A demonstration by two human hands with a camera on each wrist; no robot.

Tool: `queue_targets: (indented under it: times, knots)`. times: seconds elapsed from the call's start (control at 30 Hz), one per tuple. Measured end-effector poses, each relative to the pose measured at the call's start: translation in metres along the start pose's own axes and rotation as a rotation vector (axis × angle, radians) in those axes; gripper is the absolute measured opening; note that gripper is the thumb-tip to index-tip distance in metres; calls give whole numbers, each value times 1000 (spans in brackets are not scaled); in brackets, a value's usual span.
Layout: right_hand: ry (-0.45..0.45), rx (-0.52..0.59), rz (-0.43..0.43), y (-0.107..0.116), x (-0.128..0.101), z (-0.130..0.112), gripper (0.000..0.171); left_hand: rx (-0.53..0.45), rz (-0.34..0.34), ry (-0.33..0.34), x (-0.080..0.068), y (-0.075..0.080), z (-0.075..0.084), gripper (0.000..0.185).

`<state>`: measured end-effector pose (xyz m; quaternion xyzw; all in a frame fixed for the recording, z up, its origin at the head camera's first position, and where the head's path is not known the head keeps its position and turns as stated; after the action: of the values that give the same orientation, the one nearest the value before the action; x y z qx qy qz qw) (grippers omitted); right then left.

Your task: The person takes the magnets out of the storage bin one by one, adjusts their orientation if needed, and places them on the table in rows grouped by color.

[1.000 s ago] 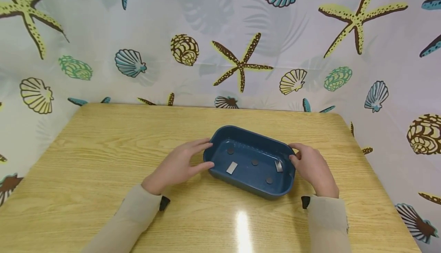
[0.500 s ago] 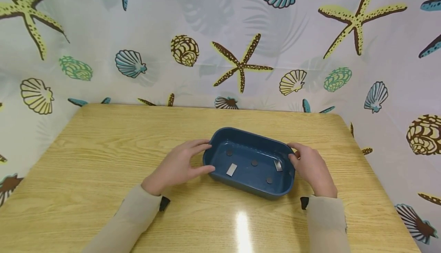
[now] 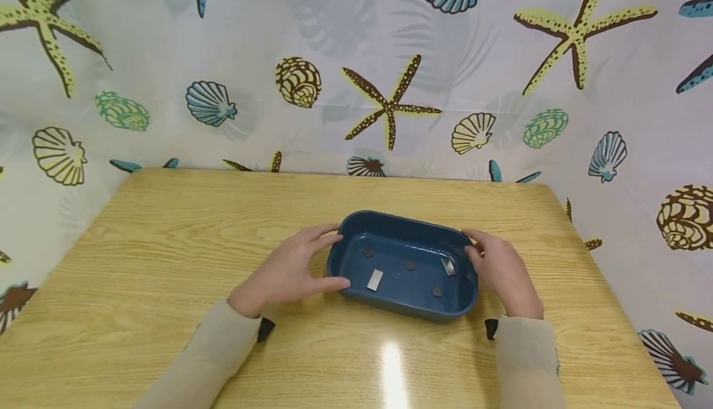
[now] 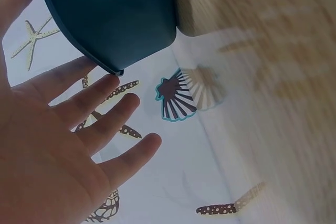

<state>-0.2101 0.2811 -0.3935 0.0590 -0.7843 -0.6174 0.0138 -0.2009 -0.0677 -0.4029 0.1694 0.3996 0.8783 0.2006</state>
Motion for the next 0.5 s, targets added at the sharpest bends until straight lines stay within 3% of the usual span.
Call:
queue_targets:
  times: [0.5]
  knots:
    - [-19,29,14,-3,2,-2,44,3,-58,-21,-1,-3,4,88]
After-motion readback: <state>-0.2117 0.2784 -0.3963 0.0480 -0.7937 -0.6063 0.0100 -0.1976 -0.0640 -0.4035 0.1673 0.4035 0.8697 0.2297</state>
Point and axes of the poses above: each hand's wrist, its own x-axis towards the middle knuckle, its own y-axis out of the back of the hand, z = x × y, the point moved 3 cm from there along x, towards the middle knuckle, and after that the axes turned 12 degrees about -x, right-handed, at the moved point
